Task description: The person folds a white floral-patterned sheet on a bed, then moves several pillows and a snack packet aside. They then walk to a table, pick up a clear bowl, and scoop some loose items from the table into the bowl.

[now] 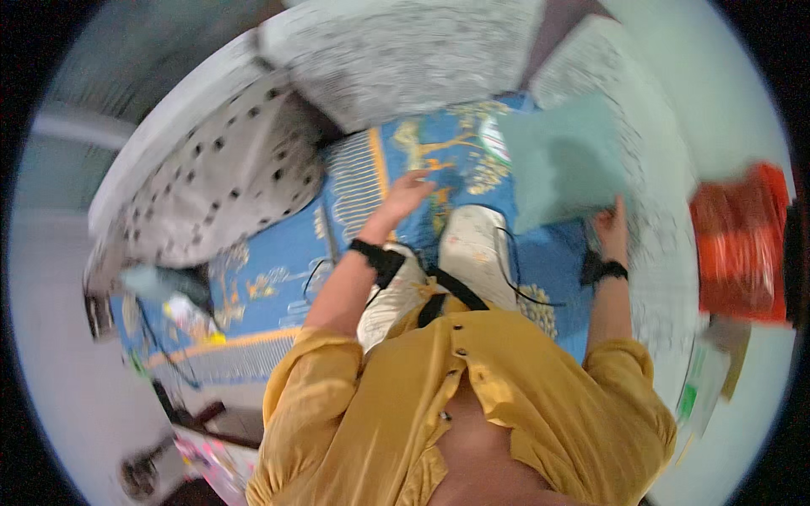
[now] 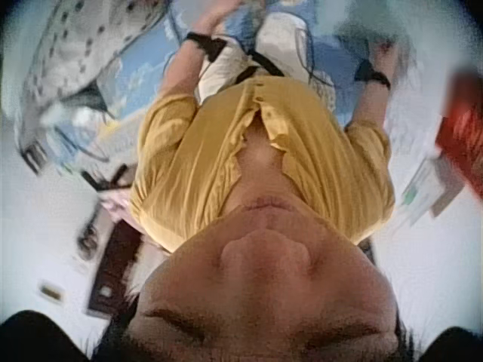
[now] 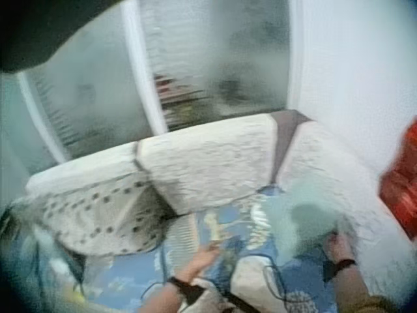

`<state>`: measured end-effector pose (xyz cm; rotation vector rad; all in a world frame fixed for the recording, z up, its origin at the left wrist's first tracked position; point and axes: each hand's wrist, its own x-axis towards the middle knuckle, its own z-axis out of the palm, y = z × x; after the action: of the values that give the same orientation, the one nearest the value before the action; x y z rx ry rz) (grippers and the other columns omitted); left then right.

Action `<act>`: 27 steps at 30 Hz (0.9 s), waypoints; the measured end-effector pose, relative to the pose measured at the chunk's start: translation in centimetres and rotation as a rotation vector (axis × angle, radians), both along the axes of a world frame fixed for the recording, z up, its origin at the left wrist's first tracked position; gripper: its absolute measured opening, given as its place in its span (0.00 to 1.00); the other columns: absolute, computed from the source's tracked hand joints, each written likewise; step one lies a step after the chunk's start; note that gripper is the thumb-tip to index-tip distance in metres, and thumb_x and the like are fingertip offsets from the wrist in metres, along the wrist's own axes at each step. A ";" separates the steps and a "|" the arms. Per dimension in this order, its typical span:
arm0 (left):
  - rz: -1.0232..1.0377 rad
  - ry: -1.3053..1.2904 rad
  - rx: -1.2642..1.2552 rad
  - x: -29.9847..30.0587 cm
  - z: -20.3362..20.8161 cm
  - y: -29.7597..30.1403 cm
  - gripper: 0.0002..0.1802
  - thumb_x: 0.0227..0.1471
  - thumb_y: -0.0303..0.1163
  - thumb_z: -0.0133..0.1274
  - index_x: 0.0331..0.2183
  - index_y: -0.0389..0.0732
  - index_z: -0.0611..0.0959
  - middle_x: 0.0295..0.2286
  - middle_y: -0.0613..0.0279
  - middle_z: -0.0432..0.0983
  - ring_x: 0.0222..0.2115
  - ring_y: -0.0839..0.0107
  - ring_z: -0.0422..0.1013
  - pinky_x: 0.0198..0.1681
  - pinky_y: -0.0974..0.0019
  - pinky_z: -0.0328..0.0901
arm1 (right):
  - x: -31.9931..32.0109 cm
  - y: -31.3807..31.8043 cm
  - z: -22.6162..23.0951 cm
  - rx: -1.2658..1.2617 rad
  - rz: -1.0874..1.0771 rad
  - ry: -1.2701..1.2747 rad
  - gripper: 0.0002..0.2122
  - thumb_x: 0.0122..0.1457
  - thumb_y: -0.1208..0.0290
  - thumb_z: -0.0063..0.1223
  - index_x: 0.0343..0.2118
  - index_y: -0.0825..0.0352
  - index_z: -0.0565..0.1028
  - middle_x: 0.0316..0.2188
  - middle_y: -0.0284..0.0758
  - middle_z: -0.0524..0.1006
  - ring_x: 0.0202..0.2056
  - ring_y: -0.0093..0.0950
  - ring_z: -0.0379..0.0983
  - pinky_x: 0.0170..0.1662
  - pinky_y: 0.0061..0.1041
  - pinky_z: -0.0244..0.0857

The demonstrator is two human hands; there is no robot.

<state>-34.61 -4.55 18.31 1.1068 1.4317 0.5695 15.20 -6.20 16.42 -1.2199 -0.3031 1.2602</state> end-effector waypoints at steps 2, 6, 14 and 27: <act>-0.042 -0.002 0.026 -0.3 -0.2 -0.6 0.36 0.58 0.48 0.55 0.61 0.37 0.68 0.50 0.50 0.74 0.50 0.61 0.71 0.50 0.59 0.67 | -0.4 1.5 0.1 -0.033 0.032 -0.321 0.14 0.65 0.58 0.54 0.35 0.66 0.74 0.26 0.28 0.68 0.28 0.21 0.64 0.34 0.21 0.62; 0.051 0.001 0.056 -1.0 -0.9 -1.1 0.35 0.58 0.45 0.55 0.61 0.35 0.69 0.52 0.44 0.73 0.51 0.57 0.71 0.53 0.57 0.66 | 1.4 6.0 -0.7 0.083 -0.161 -0.121 0.12 0.67 0.61 0.52 0.31 0.65 0.75 0.29 0.31 0.72 0.29 0.25 0.67 0.37 0.26 0.63; 0.307 0.029 0.043 -7.2 -3.3 -2.2 0.36 0.55 0.45 0.58 0.61 0.39 0.70 0.47 0.50 0.77 0.43 0.64 0.74 0.43 0.61 0.70 | 6.2 4.2 -4.6 0.059 -0.039 -0.402 0.15 0.68 0.61 0.48 0.48 0.69 0.69 0.38 0.38 0.77 0.37 0.32 0.72 0.45 0.28 0.69; 0.779 0.168 -0.069 -23.5 -7.3 -14.1 0.37 0.55 0.46 0.59 0.61 0.38 0.70 0.48 0.47 0.77 0.46 0.59 0.74 0.43 0.58 0.70 | -14.8 7.6 -4.2 -0.226 0.627 -0.304 0.14 0.65 0.60 0.54 0.45 0.64 0.75 0.33 0.26 0.74 0.36 0.21 0.69 0.41 0.26 0.65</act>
<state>-58.07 -18.65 10.98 0.5152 2.0152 0.9731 0.37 1.44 12.20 -1.5818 -0.8313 1.6709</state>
